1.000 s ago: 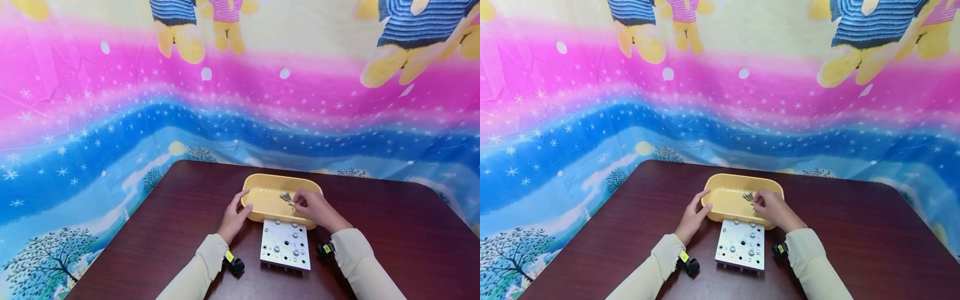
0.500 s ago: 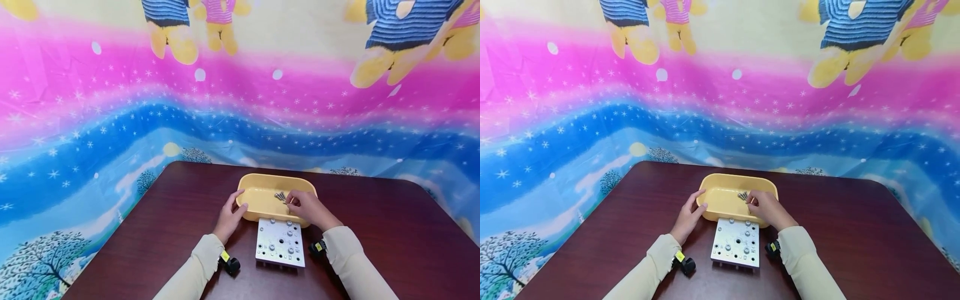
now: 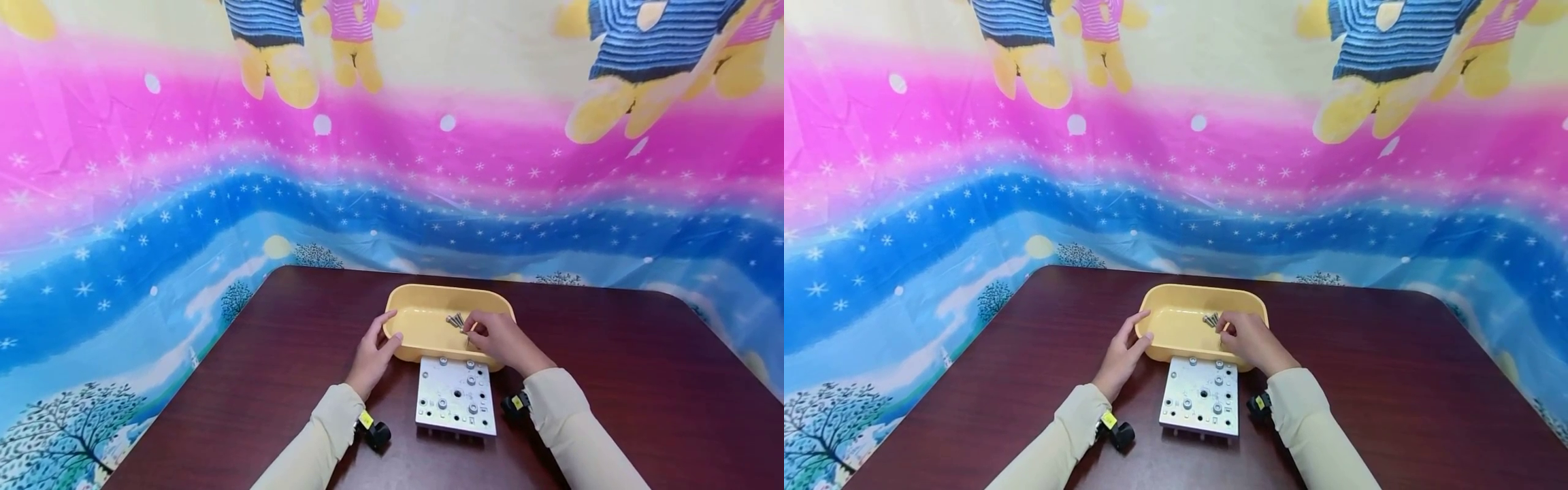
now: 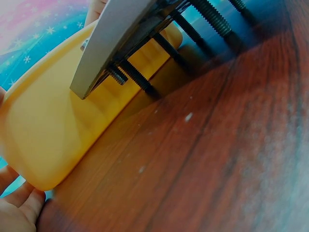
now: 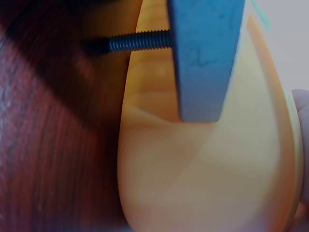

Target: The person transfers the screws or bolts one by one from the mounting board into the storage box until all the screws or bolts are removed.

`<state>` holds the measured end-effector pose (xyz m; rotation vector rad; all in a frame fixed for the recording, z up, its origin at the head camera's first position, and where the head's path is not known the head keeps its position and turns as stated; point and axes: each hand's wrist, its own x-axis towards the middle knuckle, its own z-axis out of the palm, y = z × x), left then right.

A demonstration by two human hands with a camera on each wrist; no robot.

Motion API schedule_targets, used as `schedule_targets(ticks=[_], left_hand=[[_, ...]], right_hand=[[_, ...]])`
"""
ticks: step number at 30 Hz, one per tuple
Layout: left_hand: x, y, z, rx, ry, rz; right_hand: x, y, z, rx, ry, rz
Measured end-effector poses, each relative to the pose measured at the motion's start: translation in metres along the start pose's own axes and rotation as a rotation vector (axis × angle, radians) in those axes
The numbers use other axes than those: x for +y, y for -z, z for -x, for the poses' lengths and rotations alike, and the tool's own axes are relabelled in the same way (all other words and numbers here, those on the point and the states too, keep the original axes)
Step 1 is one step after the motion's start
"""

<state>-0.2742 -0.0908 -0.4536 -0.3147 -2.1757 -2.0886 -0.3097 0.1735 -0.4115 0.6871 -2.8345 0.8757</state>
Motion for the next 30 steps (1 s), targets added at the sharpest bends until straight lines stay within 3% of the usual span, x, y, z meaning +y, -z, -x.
schedule_targets(ticks=[6, 20, 30], left_hand=[[0.018, -0.001, 0.009, -0.001, -0.011, -0.014], [0.016, -0.002, 0.007, -0.005, -0.026, -0.01], [0.017, -0.002, 0.008, 0.003, 0.0, -0.026]], right_hand=[[-0.002, 0.002, -0.001, -0.011, -0.043, -0.01], [-0.001, 0.001, -0.001, -0.009, -0.065, -0.009], [-0.003, 0.003, 0.001, -0.007, -0.045, -0.016]])
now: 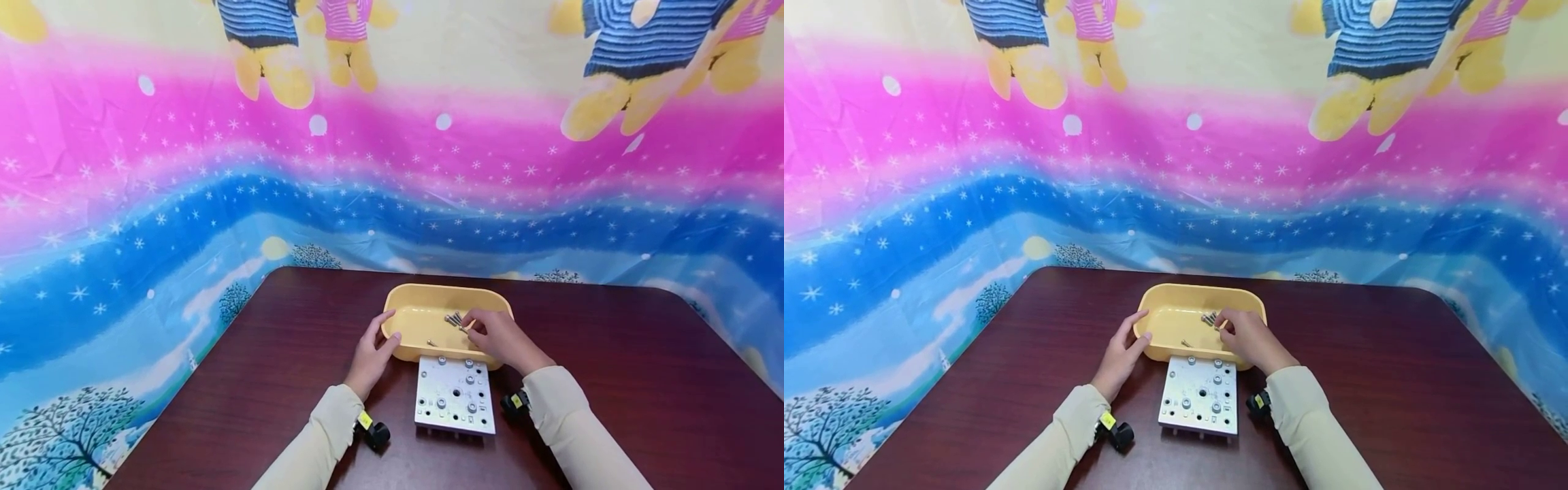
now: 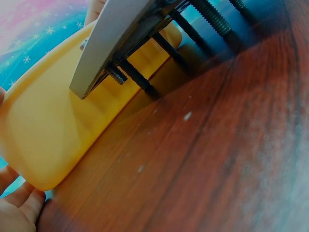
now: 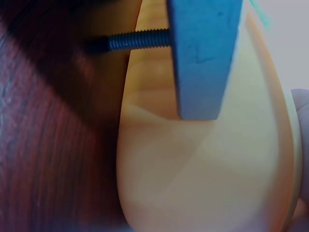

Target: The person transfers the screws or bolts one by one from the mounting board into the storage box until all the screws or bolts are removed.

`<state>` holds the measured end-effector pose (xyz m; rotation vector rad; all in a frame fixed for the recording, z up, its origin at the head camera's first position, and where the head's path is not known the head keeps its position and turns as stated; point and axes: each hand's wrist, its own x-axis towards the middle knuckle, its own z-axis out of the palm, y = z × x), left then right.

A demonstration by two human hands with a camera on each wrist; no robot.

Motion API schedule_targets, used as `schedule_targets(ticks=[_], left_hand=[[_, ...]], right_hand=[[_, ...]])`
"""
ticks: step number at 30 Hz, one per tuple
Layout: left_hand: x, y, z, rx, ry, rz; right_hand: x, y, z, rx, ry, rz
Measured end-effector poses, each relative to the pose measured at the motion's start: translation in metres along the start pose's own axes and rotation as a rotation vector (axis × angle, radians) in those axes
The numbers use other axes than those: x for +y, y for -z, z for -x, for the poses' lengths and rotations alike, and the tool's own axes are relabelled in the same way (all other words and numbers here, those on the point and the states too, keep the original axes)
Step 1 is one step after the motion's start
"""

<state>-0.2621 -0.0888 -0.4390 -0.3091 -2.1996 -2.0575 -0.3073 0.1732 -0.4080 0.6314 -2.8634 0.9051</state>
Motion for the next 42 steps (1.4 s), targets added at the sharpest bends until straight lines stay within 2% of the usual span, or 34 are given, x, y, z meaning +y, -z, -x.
schedule_targets(ticks=[5, 11, 16, 19, 26, 34, 39, 42], left_hand=[[-0.003, 0.0, -0.001, -0.001, 0.002, -0.001], [-0.027, 0.0, -0.012, 0.015, -0.002, 0.003], [-0.035, 0.0, -0.015, 0.032, -0.017, -0.009], [-0.035, 0.0, -0.015, 0.041, -0.022, -0.017], [-0.035, 0.0, -0.015, 0.036, -0.016, -0.006], [-0.036, 0.001, -0.014, 0.027, -0.034, 0.004], [-0.034, 0.001, -0.015, 0.025, -0.015, 0.01], [-0.027, 0.0, -0.013, 0.02, -0.003, 0.008]], right_hand=[[0.002, 0.001, 0.001, 0.018, 0.038, -0.018], [-0.003, 0.005, 0.002, 0.055, 0.092, -0.043], [-0.016, 0.012, 0.003, 0.1, 0.159, -0.036], [-0.029, 0.016, 0.007, 0.102, 0.155, -0.041], [-0.057, 0.018, 0.018, 0.042, 0.104, -0.045], [-0.08, 0.008, 0.028, -0.024, 0.089, -0.052], [-0.093, 0.0, 0.034, -0.119, 0.082, -0.079], [-0.098, -0.005, 0.037, -0.178, 0.074, -0.072]])
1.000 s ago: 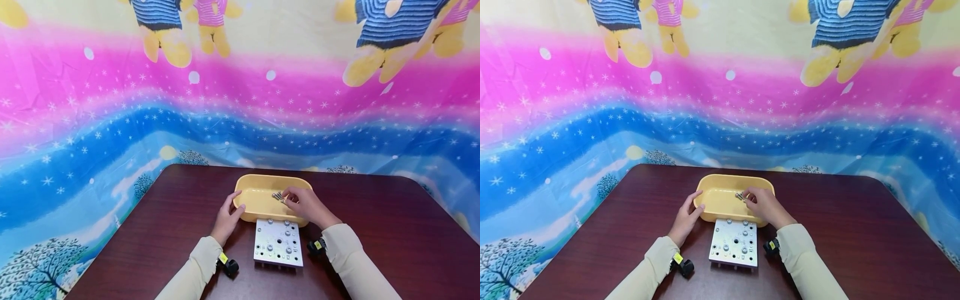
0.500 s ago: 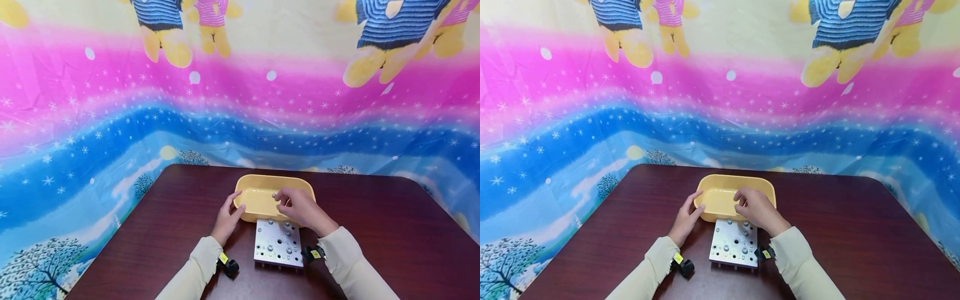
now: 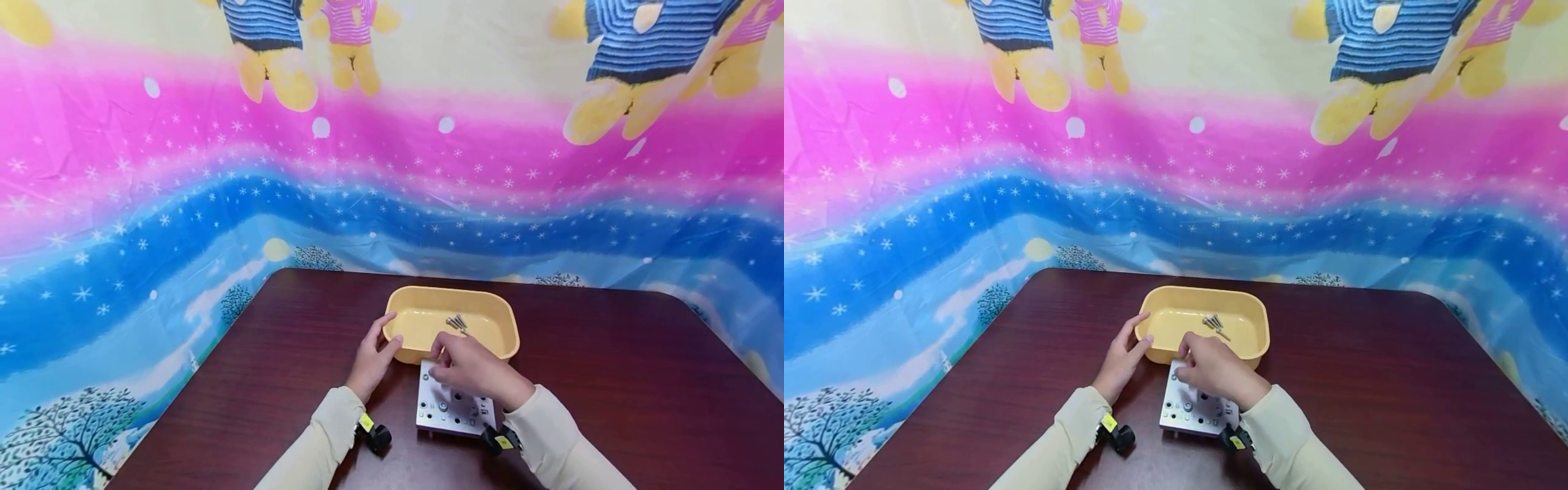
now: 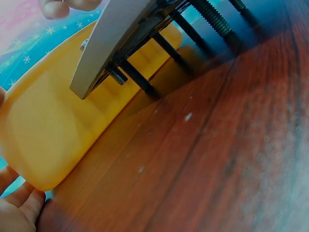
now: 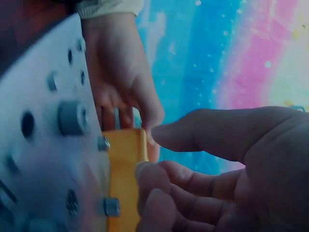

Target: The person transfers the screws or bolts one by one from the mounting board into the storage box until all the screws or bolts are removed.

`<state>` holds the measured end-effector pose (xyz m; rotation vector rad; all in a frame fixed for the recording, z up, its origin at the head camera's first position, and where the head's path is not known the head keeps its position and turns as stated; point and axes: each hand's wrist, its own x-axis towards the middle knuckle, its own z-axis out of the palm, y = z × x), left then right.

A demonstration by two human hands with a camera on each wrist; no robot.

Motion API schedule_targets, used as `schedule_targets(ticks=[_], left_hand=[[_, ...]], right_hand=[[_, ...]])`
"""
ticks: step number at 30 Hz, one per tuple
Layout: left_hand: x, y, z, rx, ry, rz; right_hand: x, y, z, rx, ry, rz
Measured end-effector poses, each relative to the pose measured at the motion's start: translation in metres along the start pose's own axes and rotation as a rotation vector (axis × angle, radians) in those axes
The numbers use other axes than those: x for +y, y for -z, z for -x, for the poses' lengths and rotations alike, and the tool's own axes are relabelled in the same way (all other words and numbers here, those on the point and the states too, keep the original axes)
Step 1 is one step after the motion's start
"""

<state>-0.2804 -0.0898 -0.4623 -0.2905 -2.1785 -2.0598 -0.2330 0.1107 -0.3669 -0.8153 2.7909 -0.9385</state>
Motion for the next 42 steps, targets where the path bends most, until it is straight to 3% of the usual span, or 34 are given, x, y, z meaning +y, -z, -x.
schedule_targets(ticks=[7, 13, 17, 25, 42], left_hand=[[0.029, 0.0, 0.013, -0.012, -0.005, -0.018], [0.029, 0.002, 0.017, -0.016, 0.005, -0.032], [0.027, 0.002, 0.02, -0.018, 0.026, -0.03], [0.022, -0.001, 0.021, -0.027, 0.022, -0.006], [0.025, 0.001, 0.016, -0.022, -0.011, -0.004]], right_hand=[[-0.002, -0.011, -0.001, -0.1, -0.044, 0.031], [-0.001, -0.022, -0.001, -0.122, -0.018, 0.054], [0.001, -0.028, 0.001, -0.124, -0.056, 0.056], [0.005, -0.037, 0.001, -0.057, -0.029, 0.093], [0.0, -0.034, -0.003, -0.031, -0.022, 0.13]])
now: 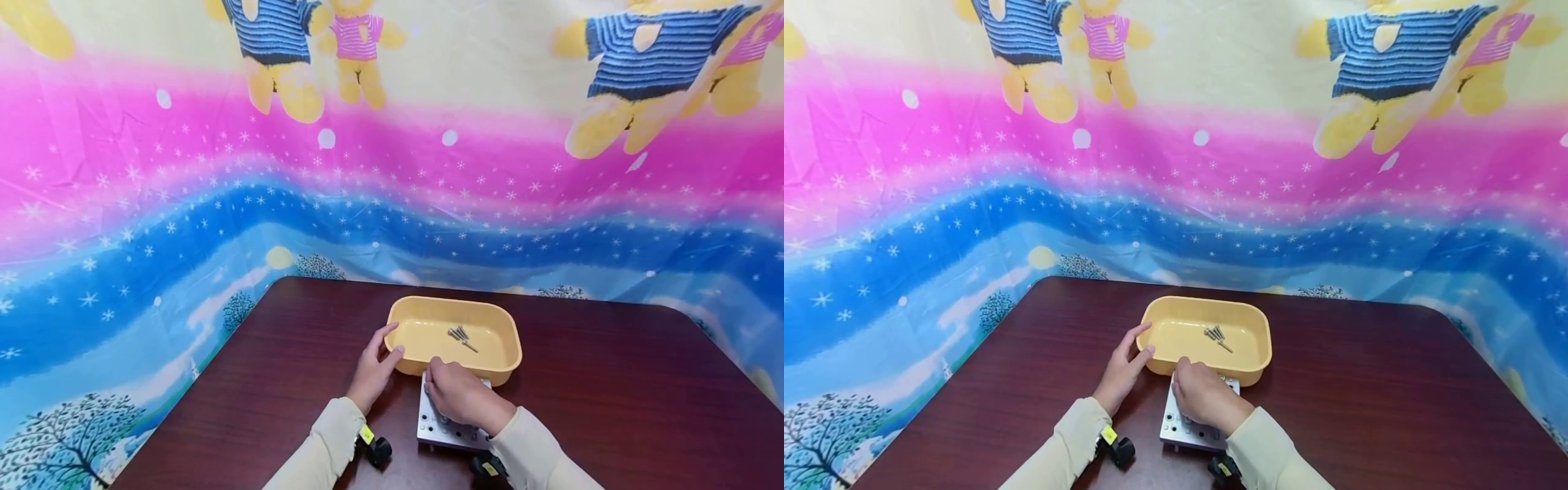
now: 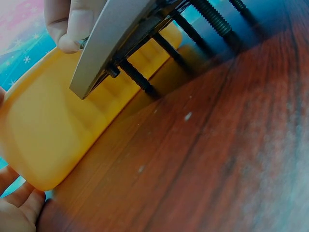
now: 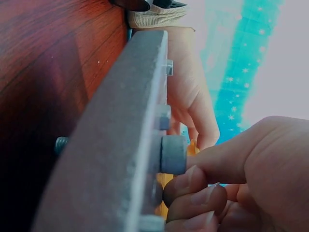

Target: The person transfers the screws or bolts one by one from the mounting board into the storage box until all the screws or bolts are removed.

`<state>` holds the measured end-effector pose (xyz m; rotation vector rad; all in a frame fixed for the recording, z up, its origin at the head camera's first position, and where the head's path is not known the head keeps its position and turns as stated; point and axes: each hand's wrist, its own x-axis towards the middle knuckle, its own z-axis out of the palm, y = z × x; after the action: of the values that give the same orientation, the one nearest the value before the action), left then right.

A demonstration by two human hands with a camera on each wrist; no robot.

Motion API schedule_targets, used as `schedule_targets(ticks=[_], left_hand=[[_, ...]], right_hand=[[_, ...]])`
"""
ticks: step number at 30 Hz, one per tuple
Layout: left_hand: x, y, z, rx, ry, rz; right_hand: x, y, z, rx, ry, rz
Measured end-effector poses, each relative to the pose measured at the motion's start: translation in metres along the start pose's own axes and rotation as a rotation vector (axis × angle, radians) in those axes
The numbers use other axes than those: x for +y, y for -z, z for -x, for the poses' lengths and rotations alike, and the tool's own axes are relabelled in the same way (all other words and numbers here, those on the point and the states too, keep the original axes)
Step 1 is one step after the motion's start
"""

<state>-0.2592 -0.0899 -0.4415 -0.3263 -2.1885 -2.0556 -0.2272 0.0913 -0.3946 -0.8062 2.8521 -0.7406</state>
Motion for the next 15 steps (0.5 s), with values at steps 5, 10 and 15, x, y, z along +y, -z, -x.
schedule_targets(ticks=[5, 10, 15], left_hand=[[0.0001, -0.0005, 0.0003, 0.001, 0.004, 0.002], [0.0002, -0.0006, 0.0007, 0.001, 0.0, 0.004], [0.0016, -0.0003, 0.0006, 0.002, 0.003, 0.001]], right_hand=[[-0.0002, -0.0011, 0.0006, 0.008, 0.011, 0.017], [0.0008, 0.0001, 0.0005, -0.005, 0.021, -0.005], [0.0019, 0.0019, 0.0001, -0.009, 0.031, -0.016]])
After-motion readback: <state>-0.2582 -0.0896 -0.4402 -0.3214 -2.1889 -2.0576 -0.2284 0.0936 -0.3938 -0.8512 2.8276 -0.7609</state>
